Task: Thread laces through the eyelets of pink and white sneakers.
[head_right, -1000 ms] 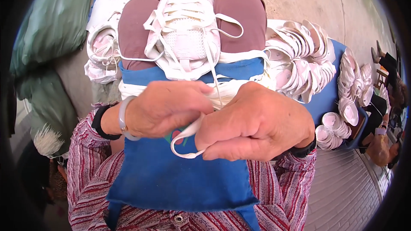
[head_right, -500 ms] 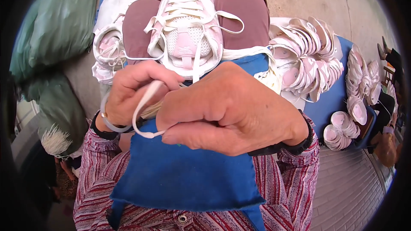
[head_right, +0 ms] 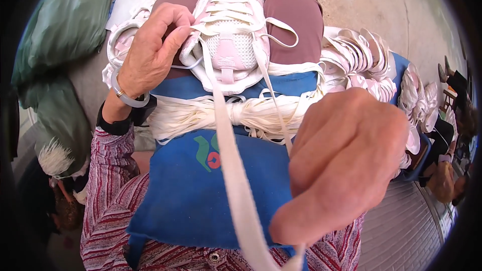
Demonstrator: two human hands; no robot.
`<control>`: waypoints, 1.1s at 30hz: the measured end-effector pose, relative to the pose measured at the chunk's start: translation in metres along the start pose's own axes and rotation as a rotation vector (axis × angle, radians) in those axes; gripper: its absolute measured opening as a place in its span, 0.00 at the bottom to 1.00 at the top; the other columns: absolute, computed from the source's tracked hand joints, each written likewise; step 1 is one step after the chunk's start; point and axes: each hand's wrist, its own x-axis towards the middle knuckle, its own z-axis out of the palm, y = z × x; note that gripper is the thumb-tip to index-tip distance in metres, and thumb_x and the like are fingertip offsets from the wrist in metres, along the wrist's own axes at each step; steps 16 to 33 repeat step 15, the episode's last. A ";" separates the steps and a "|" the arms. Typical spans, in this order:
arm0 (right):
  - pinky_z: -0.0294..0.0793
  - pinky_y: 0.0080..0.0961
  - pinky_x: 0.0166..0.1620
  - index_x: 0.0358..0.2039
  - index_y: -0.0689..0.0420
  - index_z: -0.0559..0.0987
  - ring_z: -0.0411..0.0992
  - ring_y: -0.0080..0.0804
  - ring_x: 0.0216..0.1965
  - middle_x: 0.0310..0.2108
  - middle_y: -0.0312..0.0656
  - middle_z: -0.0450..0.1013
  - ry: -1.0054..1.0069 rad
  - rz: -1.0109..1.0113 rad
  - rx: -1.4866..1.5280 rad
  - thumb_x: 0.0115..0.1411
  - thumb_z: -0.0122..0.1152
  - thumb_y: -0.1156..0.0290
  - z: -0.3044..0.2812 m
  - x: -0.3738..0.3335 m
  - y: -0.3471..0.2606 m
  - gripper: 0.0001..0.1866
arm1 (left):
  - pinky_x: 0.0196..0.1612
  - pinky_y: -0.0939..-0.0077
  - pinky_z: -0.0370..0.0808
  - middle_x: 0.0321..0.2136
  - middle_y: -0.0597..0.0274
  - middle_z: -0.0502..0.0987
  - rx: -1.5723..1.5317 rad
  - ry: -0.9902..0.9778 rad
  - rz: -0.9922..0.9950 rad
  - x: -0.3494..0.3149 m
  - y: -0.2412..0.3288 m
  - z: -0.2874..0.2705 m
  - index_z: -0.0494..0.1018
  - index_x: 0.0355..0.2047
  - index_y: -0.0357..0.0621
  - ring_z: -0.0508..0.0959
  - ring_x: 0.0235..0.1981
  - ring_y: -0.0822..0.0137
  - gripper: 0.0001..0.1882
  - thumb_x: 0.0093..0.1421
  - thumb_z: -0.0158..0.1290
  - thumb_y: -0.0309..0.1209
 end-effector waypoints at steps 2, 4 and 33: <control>0.62 0.15 0.13 0.36 0.68 0.81 0.68 0.21 0.11 0.19 0.47 0.74 -0.024 0.015 0.084 0.56 0.63 0.79 -0.005 -0.003 -0.008 0.08 | 0.44 0.78 0.67 0.35 0.63 0.69 -0.041 -0.001 -0.049 -0.002 -0.002 -0.003 0.67 0.37 0.36 0.69 0.35 0.71 0.05 0.63 0.49 0.26; 0.65 0.14 0.14 0.37 0.68 0.81 0.69 0.22 0.11 0.20 0.49 0.75 -0.049 0.025 0.169 0.56 0.63 0.79 -0.006 -0.002 -0.011 0.08 | 0.41 0.81 0.68 0.36 0.63 0.70 0.005 0.014 -0.061 -0.006 -0.007 -0.006 0.68 0.37 0.36 0.68 0.34 0.74 0.06 0.64 0.49 0.27; 0.51 0.19 0.09 0.42 0.59 0.81 0.60 0.14 0.09 0.20 0.27 0.71 -0.004 0.010 -0.664 0.58 0.62 0.72 0.048 0.041 0.049 0.11 | 0.25 0.82 0.73 0.20 0.61 0.75 -0.800 -0.376 -0.660 -0.036 0.029 -0.004 0.76 0.31 0.38 0.75 0.21 0.72 0.25 0.66 0.44 0.50</control>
